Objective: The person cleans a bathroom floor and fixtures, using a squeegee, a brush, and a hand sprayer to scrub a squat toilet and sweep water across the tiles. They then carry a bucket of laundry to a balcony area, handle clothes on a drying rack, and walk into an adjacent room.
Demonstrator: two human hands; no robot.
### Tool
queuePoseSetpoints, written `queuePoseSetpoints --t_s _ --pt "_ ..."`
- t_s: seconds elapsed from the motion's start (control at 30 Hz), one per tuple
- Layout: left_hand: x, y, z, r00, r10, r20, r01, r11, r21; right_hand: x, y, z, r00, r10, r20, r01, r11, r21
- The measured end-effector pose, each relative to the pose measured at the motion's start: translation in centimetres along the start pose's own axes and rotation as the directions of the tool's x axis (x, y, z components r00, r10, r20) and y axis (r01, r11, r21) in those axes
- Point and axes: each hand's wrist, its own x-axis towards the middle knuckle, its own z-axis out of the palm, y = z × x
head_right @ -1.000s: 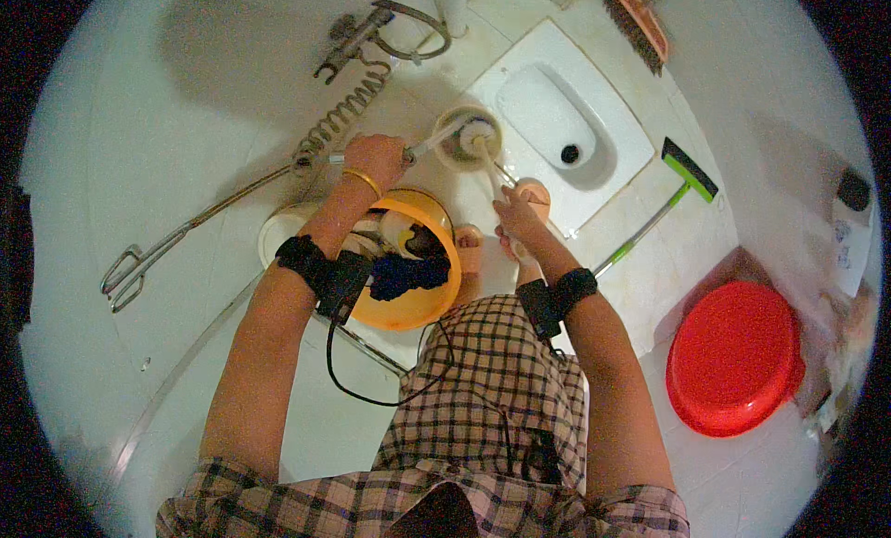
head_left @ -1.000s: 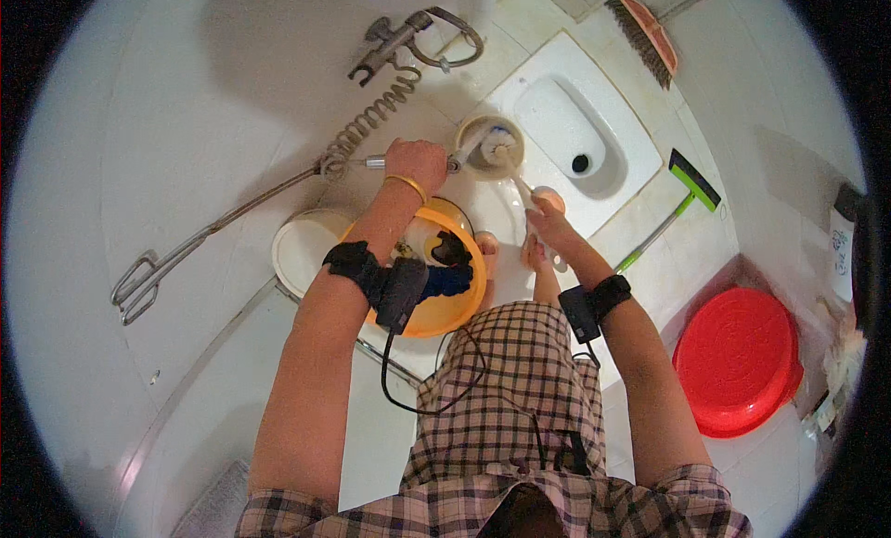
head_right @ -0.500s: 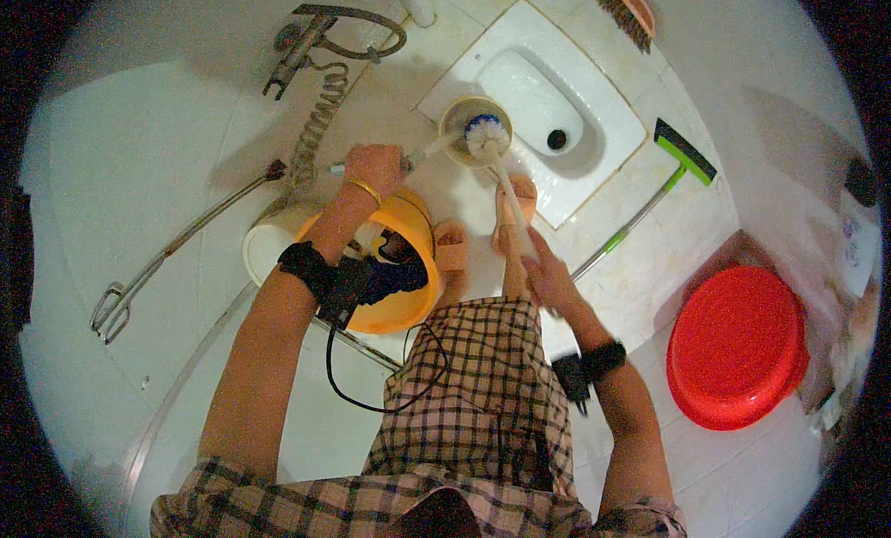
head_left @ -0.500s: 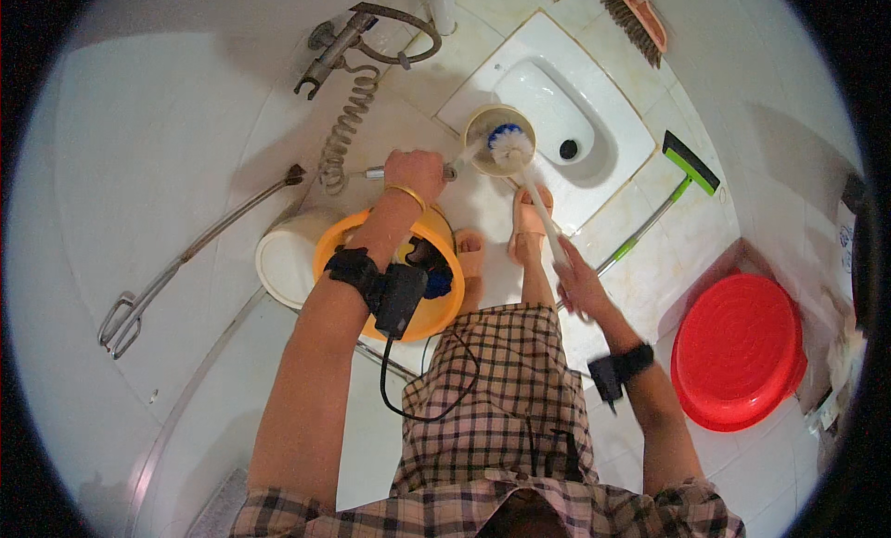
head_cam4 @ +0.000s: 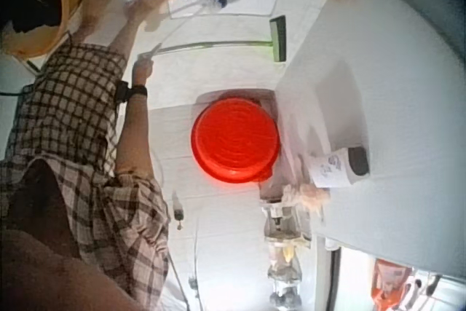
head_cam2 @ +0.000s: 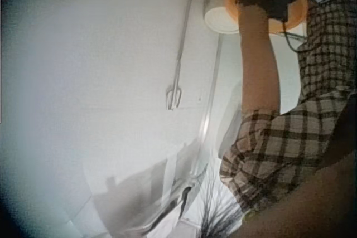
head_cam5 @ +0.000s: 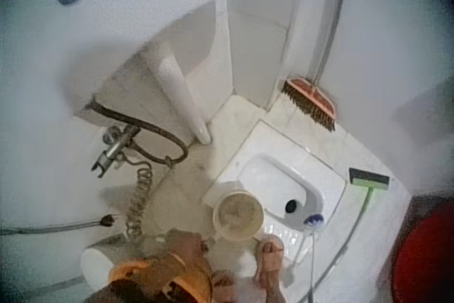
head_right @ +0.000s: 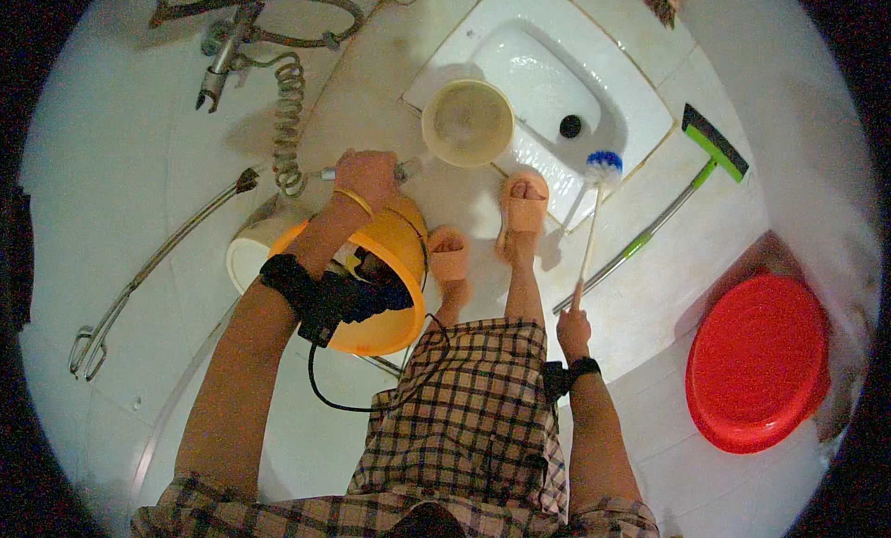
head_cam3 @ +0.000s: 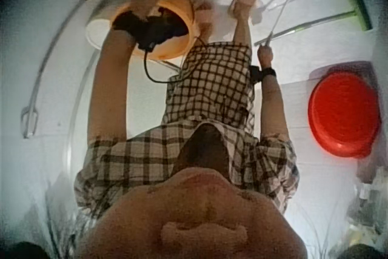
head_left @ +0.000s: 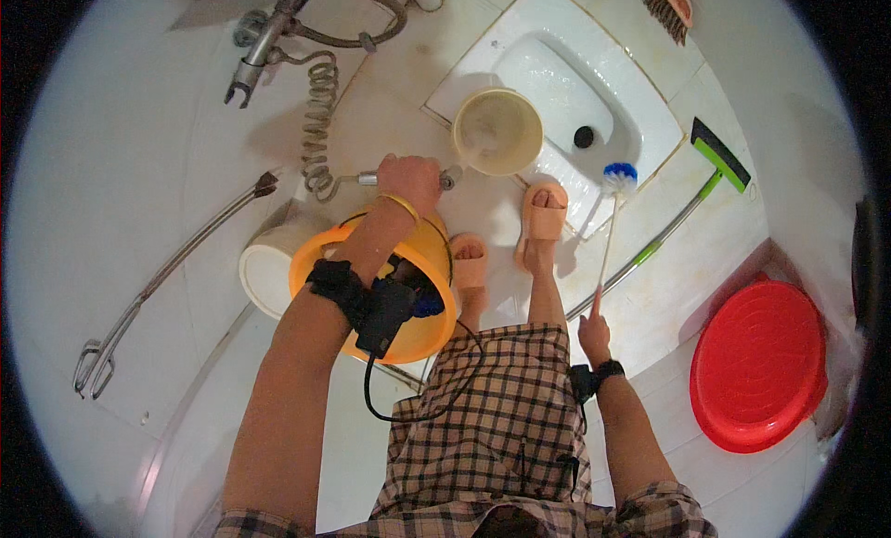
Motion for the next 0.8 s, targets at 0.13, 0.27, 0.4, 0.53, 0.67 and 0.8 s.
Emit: queuePoseSetpoints --t_s 0.13,0.27,0.4,0.53,0.67,0.8 --pt "0.3 -0.4 1.1 0.999 -0.002 -0.047 0.001 1.0 -0.02 4.7 -7.3 -1.9 0.912 -0.33 -0.242 0.256 0.921 -0.293" --pt "0.6 -0.3 0.9 0.993 0.012 -0.117 -0.015 0.999 -0.031 8.9 -20.3 -7.4 0.419 -0.671 -0.611 0.675 0.681 -0.284" --pt "0.6 -1.1 0.9 0.982 0.053 -0.183 -0.067 0.995 -0.068 14.9 -24.2 -7.7 0.47 -0.79 -0.394 0.654 0.611 -0.445" --pt "-0.4 -1.6 0.7 0.976 0.046 -0.212 -0.073 0.989 -0.125 13.5 -26.3 -10.4 0.419 -0.782 -0.461 0.71 0.599 -0.371" --pt "0.0 -0.7 -0.2 0.975 -0.013 -0.22 -0.037 0.974 -0.222 16.4 -26.8 -12.3 0.83 -0.451 -0.33 0.523 0.419 0.742" --pt "0.6 -0.1 -1.6 0.971 -0.046 -0.235 -0.027 0.955 -0.296 17.5 -26.1 -12.7 0.971 -0.218 -0.099 0.132 0.145 0.981"
